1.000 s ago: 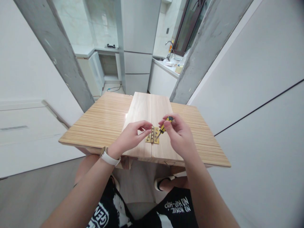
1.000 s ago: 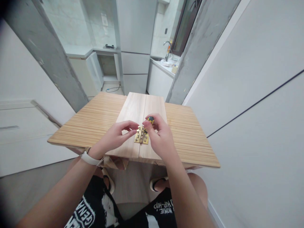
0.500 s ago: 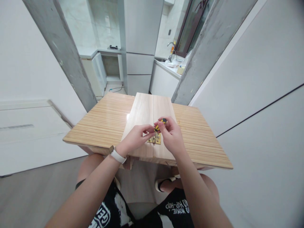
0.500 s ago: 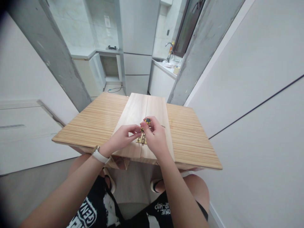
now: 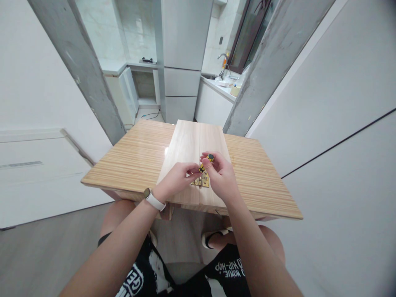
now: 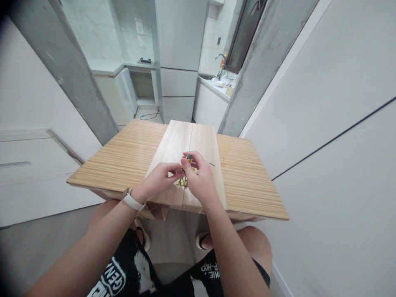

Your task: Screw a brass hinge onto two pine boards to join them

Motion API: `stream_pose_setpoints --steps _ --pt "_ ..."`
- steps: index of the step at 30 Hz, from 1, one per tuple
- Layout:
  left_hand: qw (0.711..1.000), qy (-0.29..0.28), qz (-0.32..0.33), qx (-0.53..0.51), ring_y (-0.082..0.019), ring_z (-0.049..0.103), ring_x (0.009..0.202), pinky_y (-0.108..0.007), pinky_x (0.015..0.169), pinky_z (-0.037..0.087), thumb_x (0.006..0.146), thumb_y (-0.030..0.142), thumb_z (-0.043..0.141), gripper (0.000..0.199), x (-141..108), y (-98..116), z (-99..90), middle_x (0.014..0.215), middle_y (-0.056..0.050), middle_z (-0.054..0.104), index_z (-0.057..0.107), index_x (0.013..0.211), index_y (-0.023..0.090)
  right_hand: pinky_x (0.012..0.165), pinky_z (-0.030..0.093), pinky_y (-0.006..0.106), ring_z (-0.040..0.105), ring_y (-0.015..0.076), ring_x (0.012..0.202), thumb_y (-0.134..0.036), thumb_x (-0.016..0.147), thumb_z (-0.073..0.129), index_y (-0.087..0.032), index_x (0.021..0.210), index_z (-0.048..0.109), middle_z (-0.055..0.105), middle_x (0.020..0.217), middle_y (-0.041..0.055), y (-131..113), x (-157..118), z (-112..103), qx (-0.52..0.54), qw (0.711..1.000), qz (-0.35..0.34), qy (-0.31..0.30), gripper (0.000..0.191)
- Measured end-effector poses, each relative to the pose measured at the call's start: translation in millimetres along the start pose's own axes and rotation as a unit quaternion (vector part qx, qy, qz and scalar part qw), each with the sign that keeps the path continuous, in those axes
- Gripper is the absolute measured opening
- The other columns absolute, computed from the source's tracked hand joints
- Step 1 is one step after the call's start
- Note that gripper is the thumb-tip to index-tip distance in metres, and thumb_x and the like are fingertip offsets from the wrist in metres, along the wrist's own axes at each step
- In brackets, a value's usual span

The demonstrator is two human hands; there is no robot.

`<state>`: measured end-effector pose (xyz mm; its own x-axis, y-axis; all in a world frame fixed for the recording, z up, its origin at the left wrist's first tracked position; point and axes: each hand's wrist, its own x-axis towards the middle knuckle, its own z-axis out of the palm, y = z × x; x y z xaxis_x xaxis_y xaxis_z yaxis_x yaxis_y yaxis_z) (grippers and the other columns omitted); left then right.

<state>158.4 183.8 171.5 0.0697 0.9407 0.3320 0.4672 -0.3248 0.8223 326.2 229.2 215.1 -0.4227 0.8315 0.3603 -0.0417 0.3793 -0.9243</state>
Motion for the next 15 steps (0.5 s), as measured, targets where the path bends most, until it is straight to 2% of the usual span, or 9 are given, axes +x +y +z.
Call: stream_pose_setpoints --steps 2,3,5,7,9,12,15 --pt "1.0 0.003 0.004 0.003 -0.015 0.061 0.072 -0.025 0.071 0.046 0.096 0.028 0.067 0.019 0.4 -1.0 1.7 0.075 0.0 0.068 0.07 0.082 0.016 0.087 0.054 0.036 0.068 0.021 0.098 -0.054 0.096 0.07 -0.026 0.116 0.066 0.071 0.103 0.0043 -6.3 0.4 8.4 0.06 0.998 0.01 0.029 0.035" --pt "1.0 0.004 0.005 0.004 -0.014 0.061 0.072 -0.025 0.07 0.046 0.095 0.027 0.067 0.018 0.6 -1.2 2.3 0.075 0.0 0.067 0.069 0.081 0.016 0.084 0.053 0.034 0.067 0.0199 0.095 -0.057 0.097 0.068 -0.026 0.112 0.065 0.069 0.098 0.0032 -9.1 1.2 14.0 0.092 0.995 0.02 0.046 0.035" --pt "1.0 0.006 0.006 0.007 -0.014 0.06 0.07 -0.025 0.07 0.046 0.093 0.025 0.066 0.017 1.1 -0.7 2.7 0.073 0.0 0.066 0.068 0.079 0.016 0.073 0.05 0.03 0.061 0.0164 0.08 -0.063 0.1 0.058 -0.024 0.092 0.062 0.063 0.084 0.0006 -12.9 4.1 26.6 0.125 0.987 0.032 0.093 0.041" --pt "1.0 0.01 0.003 0.008 -0.014 0.059 0.069 -0.025 0.069 0.047 0.091 0.023 0.066 0.016 1.3 0.1 1.8 0.071 0.0 0.066 0.067 0.077 0.015 0.063 0.043 0.029 0.05 0.0138 0.066 -0.067 0.101 0.053 -0.023 0.077 0.053 0.053 0.072 -0.0022 -13.5 8.4 39.0 0.114 0.983 0.043 0.137 0.05" --pt "1.0 0.012 0.002 0.004 -0.015 0.059 0.069 -0.025 0.069 0.048 0.089 0.02 0.065 0.014 1.3 0.4 0.2 0.07 -0.001 0.067 0.068 0.076 0.015 0.057 0.036 0.029 0.042 0.0131 0.06 -0.07 0.101 0.05 -0.024 0.071 0.047 0.045 0.065 -0.004 -11.9 13.1 49.1 0.093 0.981 0.049 0.164 0.055" --pt "1.0 0.016 -0.003 -0.002 -0.016 0.06 0.07 -0.025 0.069 0.05 0.085 0.016 0.065 0.012 0.8 -0.8 -1.8 0.069 -0.001 0.067 0.067 0.074 0.014 0.051 0.029 0.03 0.036 0.013 0.056 -0.071 0.102 0.045 -0.025 0.067 0.041 0.039 0.06 -0.0049 -9.3 18.5 57.8 0.07 0.979 0.056 0.183 0.058" --pt "1.0 0.017 -0.011 -0.01 -0.017 0.062 0.072 -0.025 0.07 0.051 0.084 0.015 0.066 0.009 0.5 -3.1 -1.9 0.071 -0.002 0.069 0.068 0.075 0.014 0.05 0.028 0.03 0.034 0.0125 0.053 -0.065 0.103 0.048 -0.025 0.064 0.04 0.038 0.058 -0.005 -8.8 21.7 59.6 0.047 0.98 0.052 0.187 0.057"
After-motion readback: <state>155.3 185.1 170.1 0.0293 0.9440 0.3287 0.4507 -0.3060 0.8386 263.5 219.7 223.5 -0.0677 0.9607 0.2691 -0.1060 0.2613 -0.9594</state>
